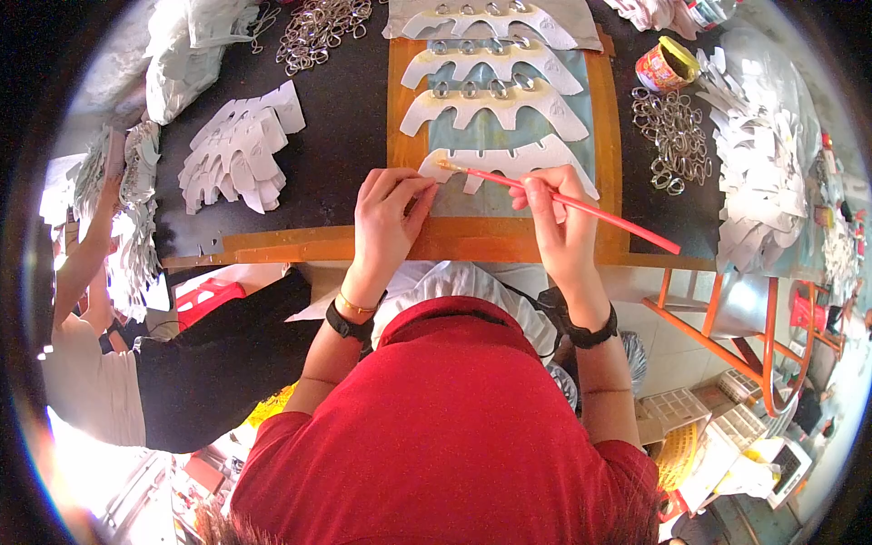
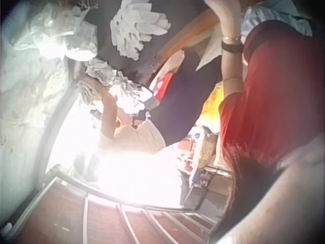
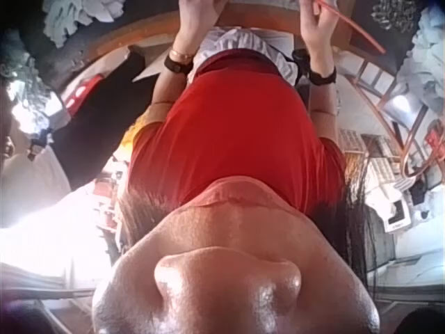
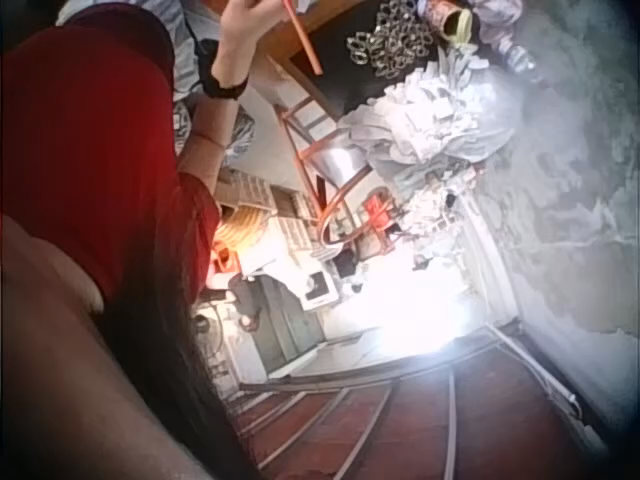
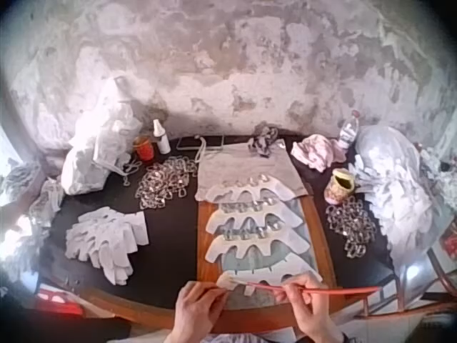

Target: Applying glue to white shoe components using a brush and a pot of adhesive.

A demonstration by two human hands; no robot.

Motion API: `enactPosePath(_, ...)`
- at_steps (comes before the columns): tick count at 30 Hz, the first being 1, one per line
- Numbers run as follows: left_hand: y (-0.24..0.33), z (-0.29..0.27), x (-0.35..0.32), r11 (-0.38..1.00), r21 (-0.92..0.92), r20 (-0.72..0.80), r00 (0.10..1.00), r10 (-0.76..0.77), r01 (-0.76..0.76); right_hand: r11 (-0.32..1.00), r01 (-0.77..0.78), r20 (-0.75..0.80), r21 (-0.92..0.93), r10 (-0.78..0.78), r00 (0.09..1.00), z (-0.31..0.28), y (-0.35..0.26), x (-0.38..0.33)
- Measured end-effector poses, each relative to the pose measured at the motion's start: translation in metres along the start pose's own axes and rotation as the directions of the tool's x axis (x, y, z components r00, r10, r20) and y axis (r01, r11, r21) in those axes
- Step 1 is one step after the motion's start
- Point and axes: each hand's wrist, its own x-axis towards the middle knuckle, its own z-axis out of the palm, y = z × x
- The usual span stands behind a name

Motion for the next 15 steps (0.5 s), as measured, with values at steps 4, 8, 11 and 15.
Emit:
enactPosePath(4, -0.003, 0.003, -0.001, 1.000, 0.007, -0.020, 0.999, 0.025, -0.025, 1.000, -0.004, 0.007, 0.023, 0.004, 1.000, 0.004, 0.000, 0.000)
enactPosePath(8, -0.004, 0.003, -0.002, 1.000, 0.009, -0.011, 1.000, 0.018, -0.018, 0.999, -0.008, -0.007, 0.045, 0.009, 1.000, 0.001, 0.002, -0.002)
enactPosePath(11, -0.001, 0.001, -0.001, 1.000, 0.012, 0.003, 1.000, 0.007, -0.007, 1.000, 0.006, -0.046, 0.017, -0.005, 0.999, -0.006, -0.003, -0.002)
enactPosePath(15, 0.002, -0.001, 0.001, 1.000, 0.017, 0.024, 1.000, -0.007, 0.007, 0.998, 0.060, -0.051, -0.020, -0.061, 0.997, -0.005, -0.002, -0.006)
